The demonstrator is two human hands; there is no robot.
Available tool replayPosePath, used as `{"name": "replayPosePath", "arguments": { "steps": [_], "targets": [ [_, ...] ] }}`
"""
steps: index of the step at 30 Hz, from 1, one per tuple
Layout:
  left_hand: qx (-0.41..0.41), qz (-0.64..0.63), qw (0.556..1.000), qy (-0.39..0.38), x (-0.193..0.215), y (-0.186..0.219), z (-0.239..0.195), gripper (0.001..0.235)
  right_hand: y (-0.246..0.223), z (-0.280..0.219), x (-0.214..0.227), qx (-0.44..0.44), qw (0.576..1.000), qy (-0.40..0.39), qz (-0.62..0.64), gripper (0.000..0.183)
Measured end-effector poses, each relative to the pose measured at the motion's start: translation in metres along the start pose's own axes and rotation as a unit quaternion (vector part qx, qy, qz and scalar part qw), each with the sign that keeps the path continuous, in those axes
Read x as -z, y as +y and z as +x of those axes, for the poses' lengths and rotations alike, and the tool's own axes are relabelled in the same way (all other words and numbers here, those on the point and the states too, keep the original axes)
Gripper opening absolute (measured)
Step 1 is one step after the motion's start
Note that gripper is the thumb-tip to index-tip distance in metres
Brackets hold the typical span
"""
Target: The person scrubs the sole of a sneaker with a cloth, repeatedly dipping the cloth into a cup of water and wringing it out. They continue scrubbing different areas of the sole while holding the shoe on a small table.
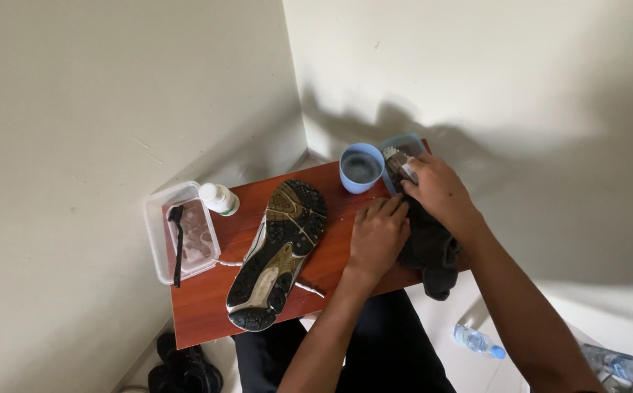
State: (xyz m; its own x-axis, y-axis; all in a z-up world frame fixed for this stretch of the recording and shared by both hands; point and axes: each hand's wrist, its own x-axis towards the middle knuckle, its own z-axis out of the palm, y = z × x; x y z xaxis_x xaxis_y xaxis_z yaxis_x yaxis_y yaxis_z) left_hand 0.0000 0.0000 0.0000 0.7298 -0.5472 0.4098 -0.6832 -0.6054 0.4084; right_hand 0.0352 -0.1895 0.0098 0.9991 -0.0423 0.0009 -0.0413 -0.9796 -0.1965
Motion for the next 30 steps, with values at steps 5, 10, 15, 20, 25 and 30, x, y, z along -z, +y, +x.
{"name": "replayPosePath", "arguments": {
  "steps": [5,10,15,20,25,30],
  "targets": [
    [-0.007,-0.013,1.000,-0.003,-0.010,-0.006,0.005,0.028,0.010,0.010,-0.029,0.005,0.994,0.037,-0.103,0.048],
    [-0.001,-0.039,0.999,-0.004,-0.018,-0.010,0.004,0.028,0.006,0.012,-0.040,0.043,0.985,0.093,-0.137,0.036],
    [0.005,-0.055,0.998,-0.026,-0.010,-0.006,0.006,0.030,0.005,0.011,-0.042,0.027,0.984,0.079,-0.158,0.029],
    [0.001,-0.060,0.998,-0.032,-0.009,-0.005,0.004,0.030,0.009,0.013,-0.042,0.005,0.993,0.030,-0.111,0.034],
    [0.005,-0.062,0.998,-0.026,-0.012,-0.005,0.003,0.032,0.017,0.022,-0.058,-0.013,0.990,0.027,-0.137,0.036],
    [-0.004,-0.062,0.998,-0.024,0.001,-0.003,0.005,0.031,0.004,0.023,-0.037,-0.044,0.995,0.000,-0.089,0.038]
  ]
}}
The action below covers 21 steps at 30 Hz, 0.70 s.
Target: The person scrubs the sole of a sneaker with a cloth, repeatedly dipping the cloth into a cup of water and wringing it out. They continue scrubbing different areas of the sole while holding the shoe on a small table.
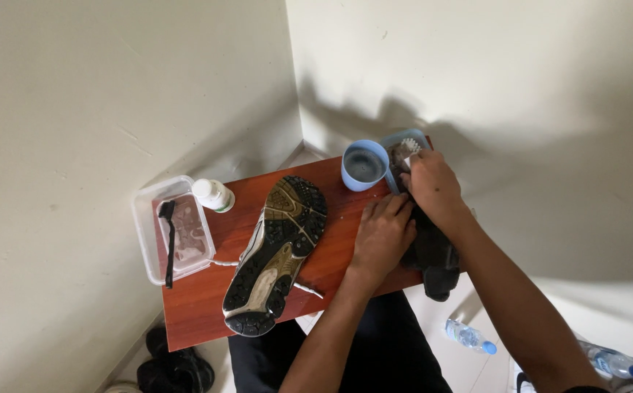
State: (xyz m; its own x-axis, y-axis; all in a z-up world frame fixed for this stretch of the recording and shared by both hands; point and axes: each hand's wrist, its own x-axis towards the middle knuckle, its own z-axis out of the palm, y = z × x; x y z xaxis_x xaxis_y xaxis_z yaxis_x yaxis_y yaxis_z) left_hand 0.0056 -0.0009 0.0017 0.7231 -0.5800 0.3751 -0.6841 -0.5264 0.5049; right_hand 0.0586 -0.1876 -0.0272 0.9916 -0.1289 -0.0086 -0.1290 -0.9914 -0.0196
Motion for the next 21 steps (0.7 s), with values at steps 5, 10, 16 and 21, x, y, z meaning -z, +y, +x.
{"name": "replayPosePath", "arguments": {
  "steps": [5,10,16,21],
  "targets": [
    [0.011,-0.003,1.000,-0.015,-0.005,-0.001,-0.003,0.031,-0.008,-0.005,0.033,-0.035,0.984,-0.075,0.155,0.054],
    [0.008,-0.020,0.999,-0.029,0.010,0.003,-0.007,0.029,0.002,-0.025,0.079,-0.090,0.890,-0.056,0.443,0.056],
    [0.017,-0.029,0.999,-0.038,0.023,0.015,-0.009,0.031,0.016,-0.048,0.107,-0.117,0.745,-0.072,0.653,0.040],
    [0.036,-0.064,0.997,-0.018,0.045,0.025,-0.016,0.039,0.031,-0.061,0.078,-0.056,0.636,-0.052,0.768,0.044]
  ]
}}
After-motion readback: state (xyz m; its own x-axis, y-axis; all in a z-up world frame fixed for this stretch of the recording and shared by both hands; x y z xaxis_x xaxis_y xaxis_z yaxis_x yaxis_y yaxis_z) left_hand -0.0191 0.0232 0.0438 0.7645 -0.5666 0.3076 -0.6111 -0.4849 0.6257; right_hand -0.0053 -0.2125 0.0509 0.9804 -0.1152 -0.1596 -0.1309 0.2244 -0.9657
